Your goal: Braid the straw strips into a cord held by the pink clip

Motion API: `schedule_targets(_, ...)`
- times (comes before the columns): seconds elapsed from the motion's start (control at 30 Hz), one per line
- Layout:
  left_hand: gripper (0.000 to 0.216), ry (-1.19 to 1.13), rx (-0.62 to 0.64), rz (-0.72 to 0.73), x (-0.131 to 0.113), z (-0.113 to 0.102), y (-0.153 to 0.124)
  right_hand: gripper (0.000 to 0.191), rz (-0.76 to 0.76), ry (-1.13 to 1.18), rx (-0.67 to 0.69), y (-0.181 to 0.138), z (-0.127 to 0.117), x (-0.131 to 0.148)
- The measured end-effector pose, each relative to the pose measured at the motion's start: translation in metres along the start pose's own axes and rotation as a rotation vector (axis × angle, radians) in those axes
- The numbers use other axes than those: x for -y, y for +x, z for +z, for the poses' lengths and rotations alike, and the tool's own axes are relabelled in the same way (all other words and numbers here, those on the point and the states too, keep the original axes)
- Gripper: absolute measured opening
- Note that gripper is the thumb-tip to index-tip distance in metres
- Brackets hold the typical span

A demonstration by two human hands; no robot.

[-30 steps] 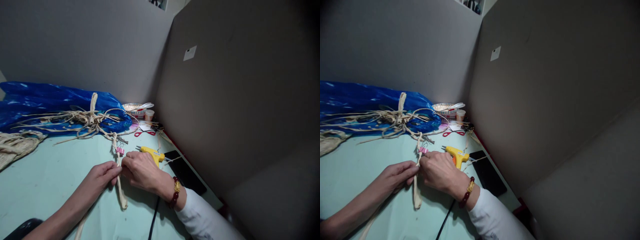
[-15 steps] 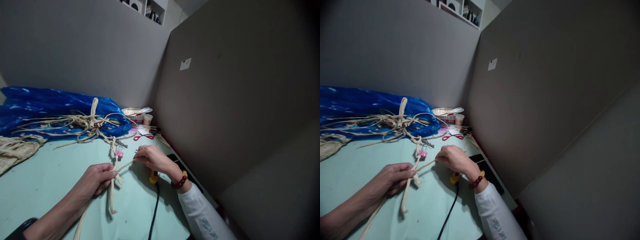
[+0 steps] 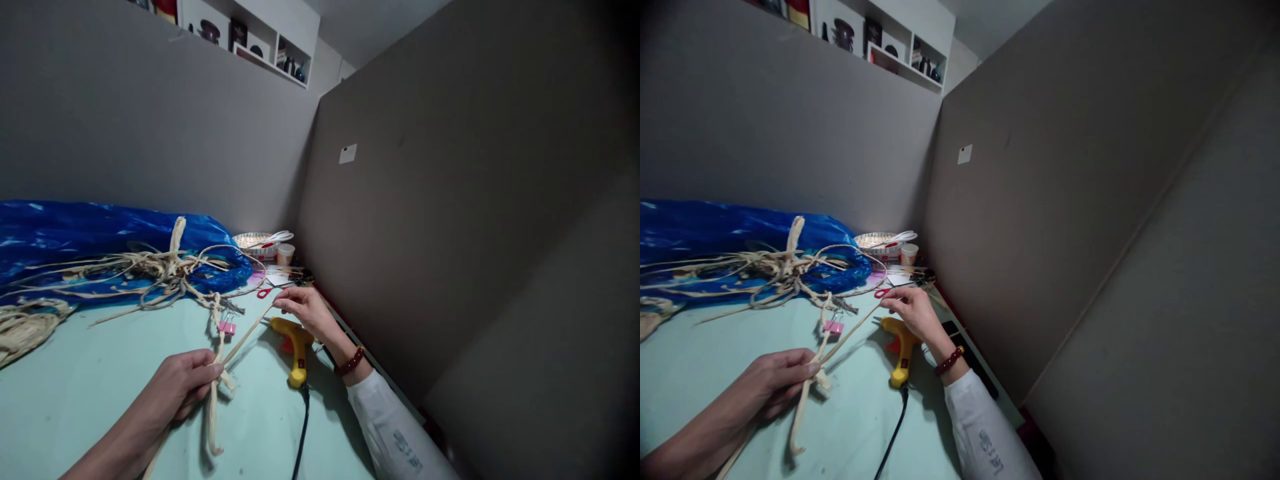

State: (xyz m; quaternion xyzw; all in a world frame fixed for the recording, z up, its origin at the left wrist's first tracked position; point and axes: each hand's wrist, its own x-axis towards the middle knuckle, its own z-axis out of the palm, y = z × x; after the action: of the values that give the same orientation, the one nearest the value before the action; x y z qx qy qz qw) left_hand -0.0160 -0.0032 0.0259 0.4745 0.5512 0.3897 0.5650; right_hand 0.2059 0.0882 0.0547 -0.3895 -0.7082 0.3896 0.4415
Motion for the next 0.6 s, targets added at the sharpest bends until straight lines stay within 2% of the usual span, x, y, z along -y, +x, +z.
schedule_targets(0.13, 0.041, -0.003, -0.004, -0.011, 0.002, 0.001, 0.001, 0.029, 0.160, 0.388, -0.020, -0.002, 0.006, 0.011)
schedule_targets(0.27, 0.043, 0.045, 0.011, 0.016, 0.005, 0.000, 0.004, 0.034, 0.185, 0.645, -0.067, -0.007, 0.015, 0.022)
schedule_targets(0.47, 0.044, 0.082, 0.025, 0.013, 0.013, -0.004, 0.011, 0.028, 0.163, 0.733, -0.041, -0.010, 0.024, 0.024)
schedule_targets(0.6, 0.043, 0.104, 0.036, 0.017, 0.018, -0.003, 0.014, 0.025, 0.172, 0.783, -0.098, -0.010, 0.030, 0.021)
